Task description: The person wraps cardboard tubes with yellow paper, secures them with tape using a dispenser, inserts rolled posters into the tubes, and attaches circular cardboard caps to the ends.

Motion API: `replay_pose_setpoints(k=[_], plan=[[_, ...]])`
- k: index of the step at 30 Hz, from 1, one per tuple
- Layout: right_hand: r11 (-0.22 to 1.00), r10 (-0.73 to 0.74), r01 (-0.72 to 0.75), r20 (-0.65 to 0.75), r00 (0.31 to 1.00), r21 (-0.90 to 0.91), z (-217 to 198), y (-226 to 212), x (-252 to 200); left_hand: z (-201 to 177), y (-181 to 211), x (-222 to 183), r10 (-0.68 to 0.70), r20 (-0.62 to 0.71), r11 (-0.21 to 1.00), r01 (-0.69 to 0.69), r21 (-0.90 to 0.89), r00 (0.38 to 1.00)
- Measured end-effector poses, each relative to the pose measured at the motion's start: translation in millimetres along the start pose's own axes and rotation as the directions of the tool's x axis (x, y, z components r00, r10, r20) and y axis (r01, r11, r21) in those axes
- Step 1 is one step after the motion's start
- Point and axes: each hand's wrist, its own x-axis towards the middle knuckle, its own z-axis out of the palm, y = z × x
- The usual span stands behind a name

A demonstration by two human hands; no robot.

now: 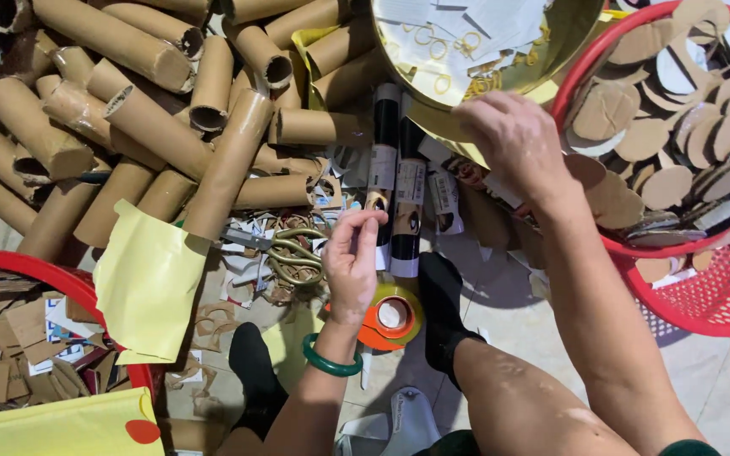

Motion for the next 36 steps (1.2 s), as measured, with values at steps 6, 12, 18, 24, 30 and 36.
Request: replay_pose_setpoints(k=[6, 12, 18, 24, 30, 36], plan=[[0.973, 0.007, 0.021, -0.121, 0.993, 0.228, -7.8, -27.4, -47.7, 16.5, -37.0, -18.2, -0.189, 0.025, 0.974, 0.191, -0.125, 0.982], [0.939, 0.08, -0.034, -0.12, 0.99, 0.343, 36.0, -27.6, -98.9, 29.3, -100.9, -30.4, -0.34, 0.261, 0.934, 0.357, -0.016, 0.903], [0.939, 0.117, -0.129, 0.057, 0.991, 0.319, 93.0, -23.3, -139.6, 59.1, -183.7, -59.5, -0.534, 0.504, 0.821, 0.559, 0.116, 0.679], [0.894, 0.153, -0.255, 0.284, 0.947, 0.37, 182.1, 8.6, -188.6, 73.4, -229.6, -67.2, -0.589, 0.501, 0.714, 0.698, -0.043, 0.634], [0.967, 0.161, -0.21, 0.296, 0.941, 0.142, 195.1, 13.2, -185.3, 67.2, -226.6, -68.6, -0.6, 0.449, 0.716, 0.695, -0.07, 0.662], [0.983, -0.006, -0.061, 0.359, 0.933, 0.176, 107.3, -28.5, -145.1, 49.4, -210.6, -61.0, -0.72, 0.329, 0.579, 0.791, -0.199, 0.611]])
